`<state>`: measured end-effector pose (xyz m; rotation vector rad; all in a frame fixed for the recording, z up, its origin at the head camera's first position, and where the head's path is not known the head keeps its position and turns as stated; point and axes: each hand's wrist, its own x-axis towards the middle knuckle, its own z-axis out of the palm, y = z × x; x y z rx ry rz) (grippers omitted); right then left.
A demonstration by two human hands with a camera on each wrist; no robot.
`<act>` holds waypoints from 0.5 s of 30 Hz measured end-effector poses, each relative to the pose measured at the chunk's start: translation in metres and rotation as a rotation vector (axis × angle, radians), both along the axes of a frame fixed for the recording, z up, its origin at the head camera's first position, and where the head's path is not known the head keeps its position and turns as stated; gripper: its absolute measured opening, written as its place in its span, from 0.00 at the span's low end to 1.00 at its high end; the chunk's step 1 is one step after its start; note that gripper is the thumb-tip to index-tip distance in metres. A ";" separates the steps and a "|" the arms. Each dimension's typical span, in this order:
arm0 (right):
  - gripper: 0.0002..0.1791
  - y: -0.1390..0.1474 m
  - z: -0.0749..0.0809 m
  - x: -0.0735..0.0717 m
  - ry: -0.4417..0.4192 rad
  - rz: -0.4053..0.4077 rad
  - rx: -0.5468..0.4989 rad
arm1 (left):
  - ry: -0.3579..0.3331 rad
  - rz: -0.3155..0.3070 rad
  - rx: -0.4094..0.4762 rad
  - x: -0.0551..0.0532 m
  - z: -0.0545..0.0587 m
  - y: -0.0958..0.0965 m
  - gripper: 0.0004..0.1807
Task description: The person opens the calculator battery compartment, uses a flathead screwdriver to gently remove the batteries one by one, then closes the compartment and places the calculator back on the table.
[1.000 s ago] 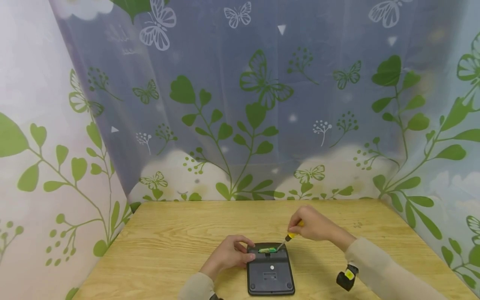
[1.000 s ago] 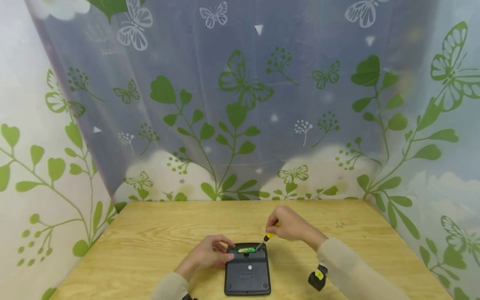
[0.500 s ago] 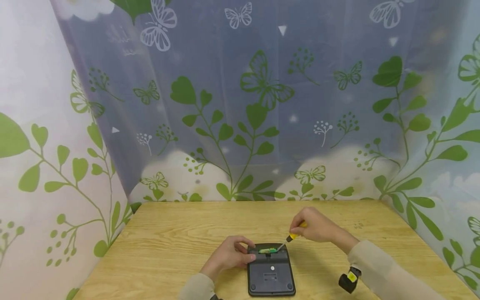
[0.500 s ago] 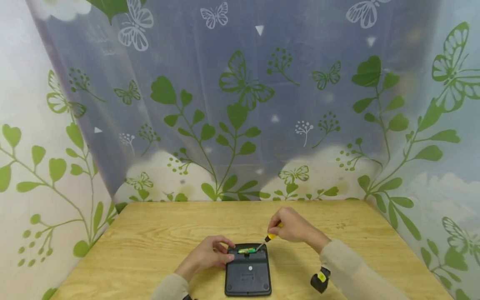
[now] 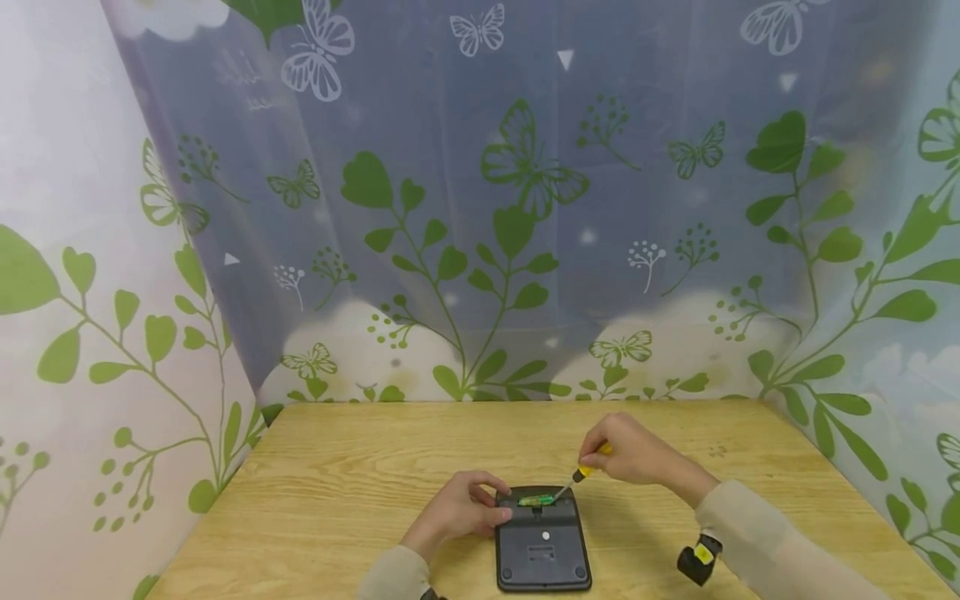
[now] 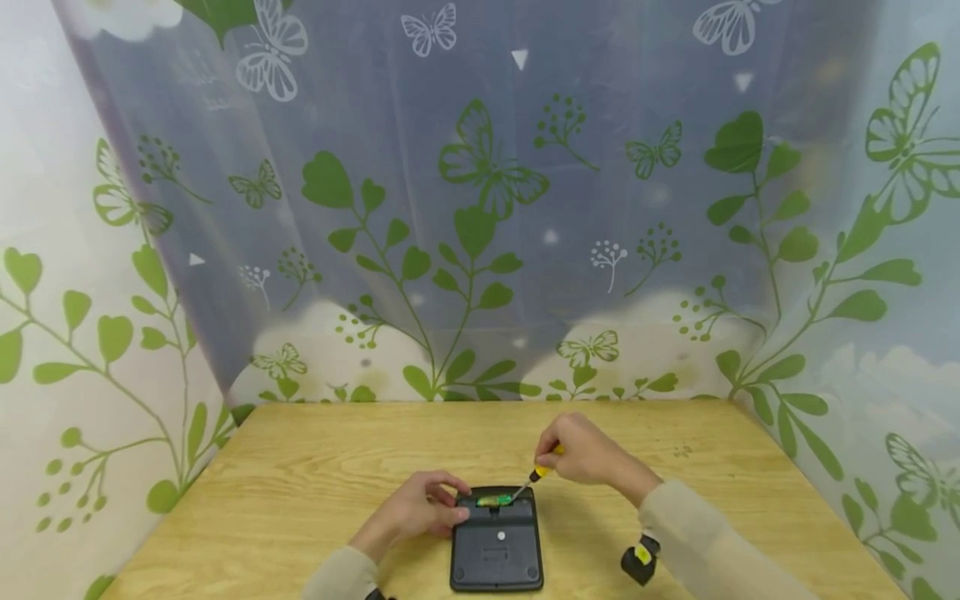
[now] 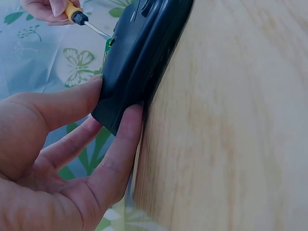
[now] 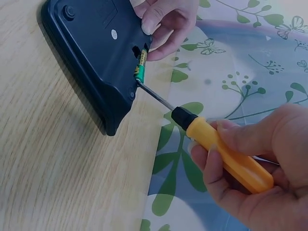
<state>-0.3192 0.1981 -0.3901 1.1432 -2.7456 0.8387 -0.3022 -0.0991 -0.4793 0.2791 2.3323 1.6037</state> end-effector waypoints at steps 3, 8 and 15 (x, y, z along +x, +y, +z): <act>0.06 -0.001 0.001 0.000 0.011 0.003 0.010 | -0.001 0.000 0.000 0.000 0.000 0.000 0.16; 0.06 -0.002 0.002 0.002 0.019 0.002 0.022 | 0.004 -0.005 0.000 0.000 0.001 0.000 0.16; 0.06 -0.005 0.004 0.004 0.030 0.005 0.044 | 0.018 -0.004 0.000 0.002 0.002 0.000 0.16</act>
